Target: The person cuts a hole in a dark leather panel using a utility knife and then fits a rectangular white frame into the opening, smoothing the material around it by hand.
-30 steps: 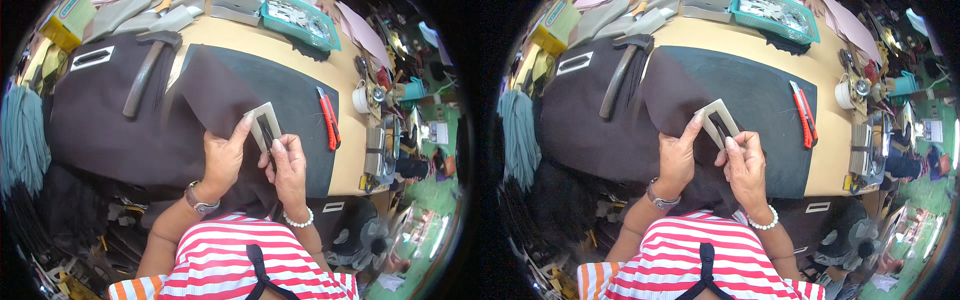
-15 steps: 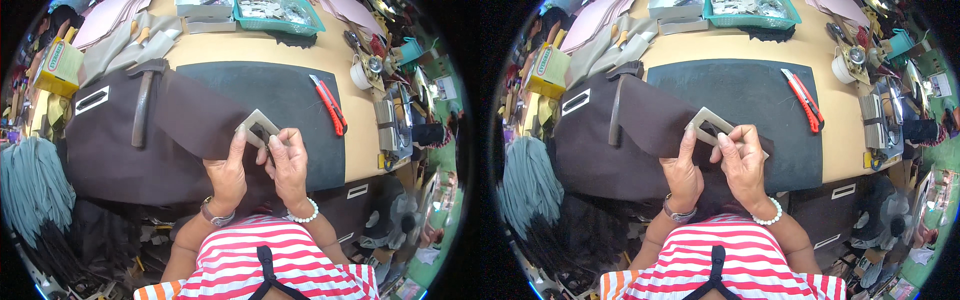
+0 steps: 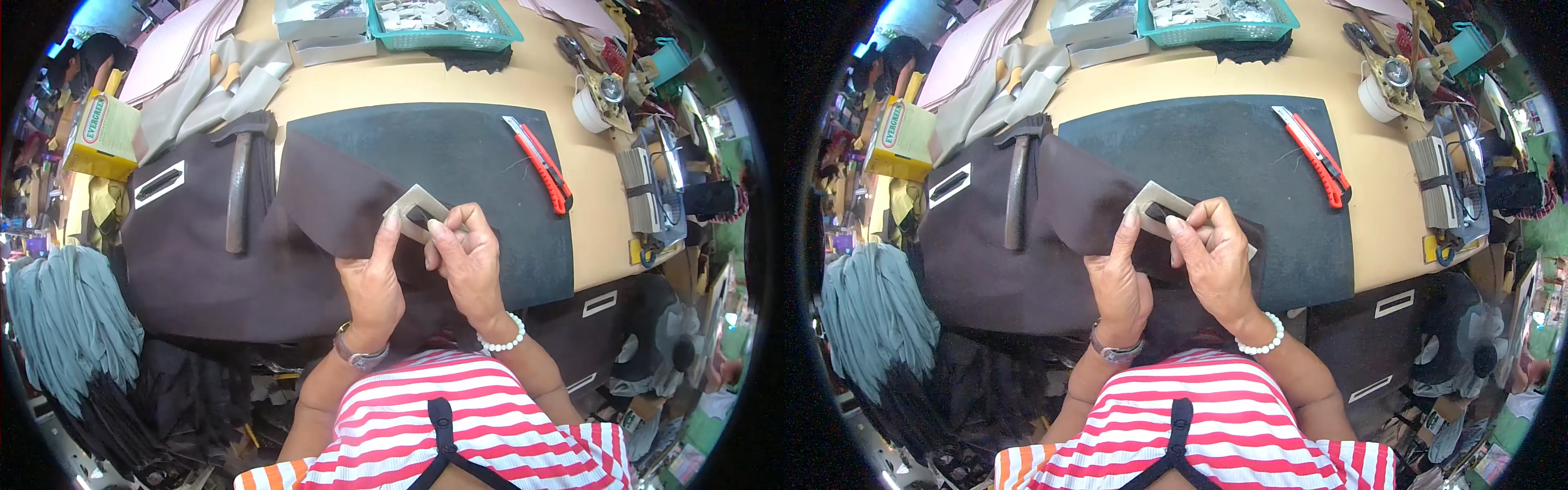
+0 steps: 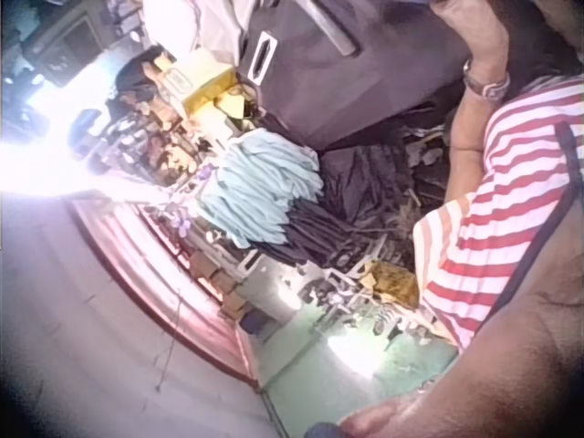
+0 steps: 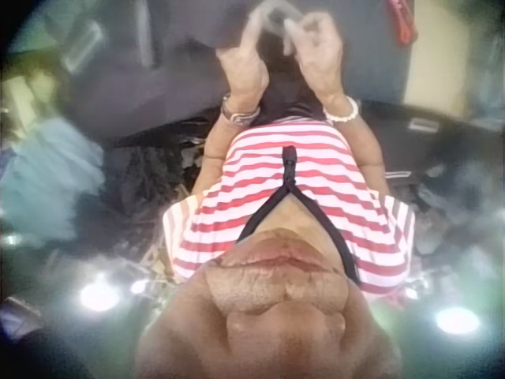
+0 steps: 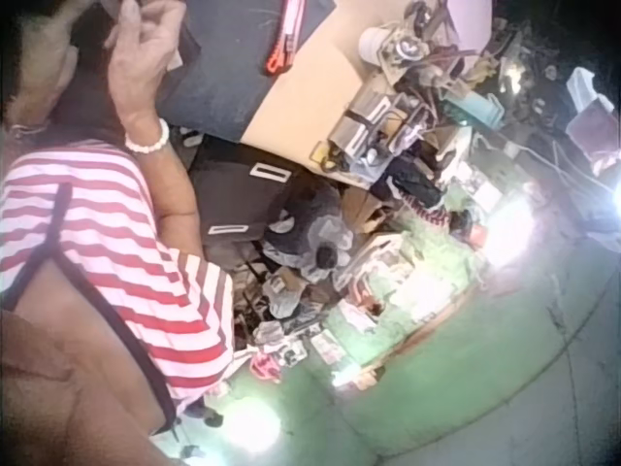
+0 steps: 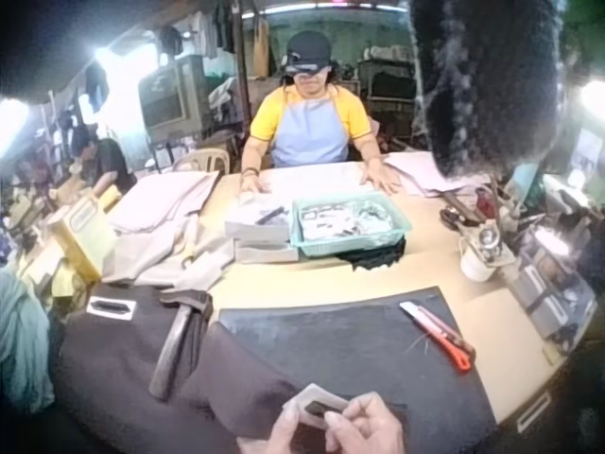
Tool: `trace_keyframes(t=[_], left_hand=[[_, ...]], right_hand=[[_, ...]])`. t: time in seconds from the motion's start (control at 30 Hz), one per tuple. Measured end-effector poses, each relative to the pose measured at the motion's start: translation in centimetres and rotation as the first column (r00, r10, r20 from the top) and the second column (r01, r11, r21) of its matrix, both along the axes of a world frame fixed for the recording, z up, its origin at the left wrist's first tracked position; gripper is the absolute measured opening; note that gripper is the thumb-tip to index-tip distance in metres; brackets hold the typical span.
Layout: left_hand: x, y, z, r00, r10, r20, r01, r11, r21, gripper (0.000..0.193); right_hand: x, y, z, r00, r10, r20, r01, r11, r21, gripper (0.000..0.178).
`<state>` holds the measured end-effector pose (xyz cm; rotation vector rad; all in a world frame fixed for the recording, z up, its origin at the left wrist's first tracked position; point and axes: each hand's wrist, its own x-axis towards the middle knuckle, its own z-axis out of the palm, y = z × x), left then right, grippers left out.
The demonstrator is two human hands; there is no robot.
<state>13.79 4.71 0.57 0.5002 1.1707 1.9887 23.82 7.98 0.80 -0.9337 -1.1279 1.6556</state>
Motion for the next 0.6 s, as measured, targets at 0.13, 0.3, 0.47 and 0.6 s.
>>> trace_keyframes(t=[0.13, 0.3, 0.47, 0.6], left_hand=[[-0.4, 0.5, -0.4, 0.998, -0.055, 0.004, 0.055, 0.997, -0.051, 0.023], [-1.1, 1.0, -0.3, 0.989, -0.107, 0.097, 0.115, 0.99, -0.076, 0.026], [-0.4, 1.3, 0.1, 0.988, -0.148, 0.037, 0.15, 0.987, -0.06, 0.028], [-0.6, 1.1, 0.1, 0.989, -0.148, -0.011, 0.148, 0.988, -0.05, 0.031]], right_hand=[[1.3, 0.0, 0.7, 0.99, -0.015, 0.14, 0.019, 0.999, -0.027, 0.013], [8.4, 0.8, -0.6, 0.529, -0.512, 0.677, -0.049, 0.778, 0.626, 0.017], [11.7, 2.3, -1.7, 0.227, -0.673, 0.704, -0.392, 0.599, 0.699, 0.024], [7.7, 3.9, 2.2, 0.601, -0.495, 0.627, -0.367, 0.527, 0.767, 0.027]])
